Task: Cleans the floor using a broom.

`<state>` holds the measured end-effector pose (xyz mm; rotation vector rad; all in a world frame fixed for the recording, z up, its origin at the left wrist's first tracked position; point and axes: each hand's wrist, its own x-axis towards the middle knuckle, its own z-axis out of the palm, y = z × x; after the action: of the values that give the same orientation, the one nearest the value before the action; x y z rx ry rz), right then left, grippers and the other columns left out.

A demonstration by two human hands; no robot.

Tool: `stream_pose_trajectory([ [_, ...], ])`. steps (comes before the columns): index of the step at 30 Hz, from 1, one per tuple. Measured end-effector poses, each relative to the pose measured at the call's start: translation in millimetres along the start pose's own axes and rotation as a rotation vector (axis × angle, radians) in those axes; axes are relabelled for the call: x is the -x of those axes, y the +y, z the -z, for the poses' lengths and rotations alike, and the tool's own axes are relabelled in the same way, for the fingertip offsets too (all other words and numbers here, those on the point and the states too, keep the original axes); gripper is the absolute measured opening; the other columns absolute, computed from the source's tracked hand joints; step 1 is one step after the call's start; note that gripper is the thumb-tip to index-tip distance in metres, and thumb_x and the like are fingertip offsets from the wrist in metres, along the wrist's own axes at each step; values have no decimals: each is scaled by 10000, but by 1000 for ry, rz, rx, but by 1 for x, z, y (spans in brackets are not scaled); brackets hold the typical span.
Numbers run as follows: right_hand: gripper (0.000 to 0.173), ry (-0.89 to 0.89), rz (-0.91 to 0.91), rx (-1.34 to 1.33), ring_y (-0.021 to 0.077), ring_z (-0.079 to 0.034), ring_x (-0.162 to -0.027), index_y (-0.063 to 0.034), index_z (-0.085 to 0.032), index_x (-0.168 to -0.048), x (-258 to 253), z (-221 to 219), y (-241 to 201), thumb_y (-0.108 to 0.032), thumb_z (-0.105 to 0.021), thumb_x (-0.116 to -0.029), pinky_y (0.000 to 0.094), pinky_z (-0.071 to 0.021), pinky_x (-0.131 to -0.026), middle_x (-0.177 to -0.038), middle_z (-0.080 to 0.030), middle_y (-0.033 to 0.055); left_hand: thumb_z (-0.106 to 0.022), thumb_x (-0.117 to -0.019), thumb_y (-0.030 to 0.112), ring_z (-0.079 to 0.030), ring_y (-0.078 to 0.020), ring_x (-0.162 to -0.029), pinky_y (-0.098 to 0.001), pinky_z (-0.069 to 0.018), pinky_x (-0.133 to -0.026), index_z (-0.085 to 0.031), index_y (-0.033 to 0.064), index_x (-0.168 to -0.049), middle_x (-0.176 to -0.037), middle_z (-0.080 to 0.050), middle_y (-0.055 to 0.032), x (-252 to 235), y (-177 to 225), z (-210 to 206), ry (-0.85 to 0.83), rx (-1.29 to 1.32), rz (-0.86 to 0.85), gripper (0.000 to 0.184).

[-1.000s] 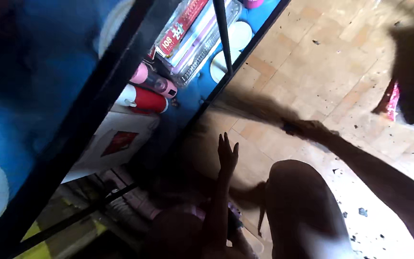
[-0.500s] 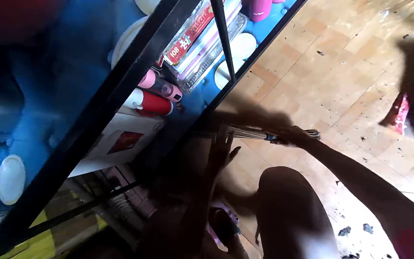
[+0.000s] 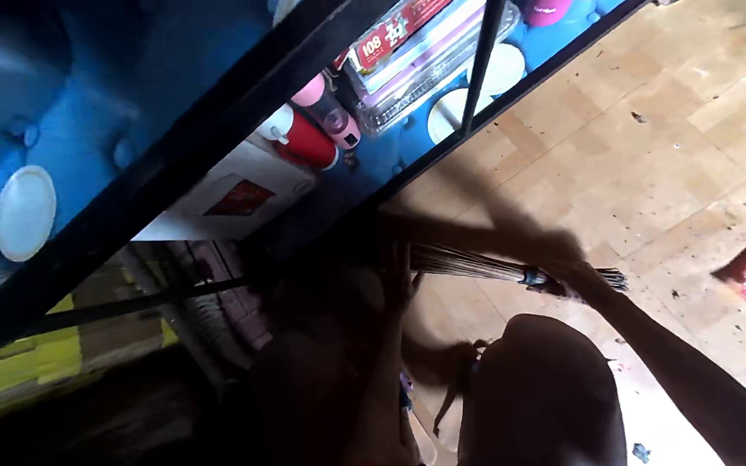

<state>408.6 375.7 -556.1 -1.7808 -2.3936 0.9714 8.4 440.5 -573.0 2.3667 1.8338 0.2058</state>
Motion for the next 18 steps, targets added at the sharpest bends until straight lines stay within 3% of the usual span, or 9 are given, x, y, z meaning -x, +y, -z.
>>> stream_pose_trajectory([
  [2,581,-150,-144,-39,429,-661,-1167,-77,-614,-1400,-9,28,-16,-328,-796,-908,641,-505,-960,-1285,-682,206,-709,-858,536,-336,-494,-1478,-769,-288,-1081,-442,109,-1558,-1587,-414,-230,-5,9,-2,15,11,44,862],
  [4,566,-100,-118,-49,441,-687,-1110,-39,-649,-1337,0,20,-1,-351,-806,-891,658,-537,-896,-1246,-697,221,-707,-838,559,-327,-481,-1487,-777,-257,-1094,-488,134,-1531,-1591,-419,-205,-10,14,-11,77,44,41,842],
  [7,584,-82,-163,-70,457,-706,-1036,-52,-649,-1337,21,9,10,-405,-791,-894,679,-534,-861,-1181,-716,231,-650,-814,617,-227,-479,-1524,-792,-127,-1130,-471,197,-1545,-1634,-333,-211,-22,14,-18,90,104,107,863],
  [9,571,-56,-168,-100,453,-721,-977,-43,-663,-1312,33,6,6,-416,-780,-895,678,-540,-842,-1107,-733,236,-589,-893,515,-145,-478,-1549,-799,-66,-1139,-394,168,-1590,-1671,-221,-244,-21,9,-12,22,180,206,802],
  [11,558,12,-104,-125,453,-731,-906,-12,-680,-1269,45,1,-2,-406,-760,-882,676,-552,-784,-1046,-739,243,-530,-960,323,-165,-504,-1536,-785,-44,-1149,-404,39,-1565,-1642,-249,-301,-15,8,-2,38,291,331,680],
  [13,518,56,-68,-155,450,-733,-864,1,-694,-1235,54,-4,-12,-373,-734,-879,670,-555,-741,-1017,-741,242,-457,-1021,303,-114,-473,-1556,-750,-52,-1174,-343,31,-1588,-1671,-187,-275,-18,13,12,88,395,539,639],
  [15,443,17,-105,-208,454,-730,-898,-6,-696,-1240,66,-1,-31,-281,-718,-894,675,-550,-764,-1045,-740,241,-519,-1000,432,-124,-480,-1549,-747,-73,-1178,-254,21,-1617,-1668,-181,-283,-21,19,14,196,461,716,786],
  [18,340,-43,-247,-291,473,-717,-928,29,-705,-1209,86,5,-74,-91,-681,-892,682,-524,-809,-1039,-733,266,-710,-868,572,-141,-487,-1545,-783,-89,-1160,-143,15,-1636,-1668,-174,-289,-23,25,5,250,403,874,1106],
])
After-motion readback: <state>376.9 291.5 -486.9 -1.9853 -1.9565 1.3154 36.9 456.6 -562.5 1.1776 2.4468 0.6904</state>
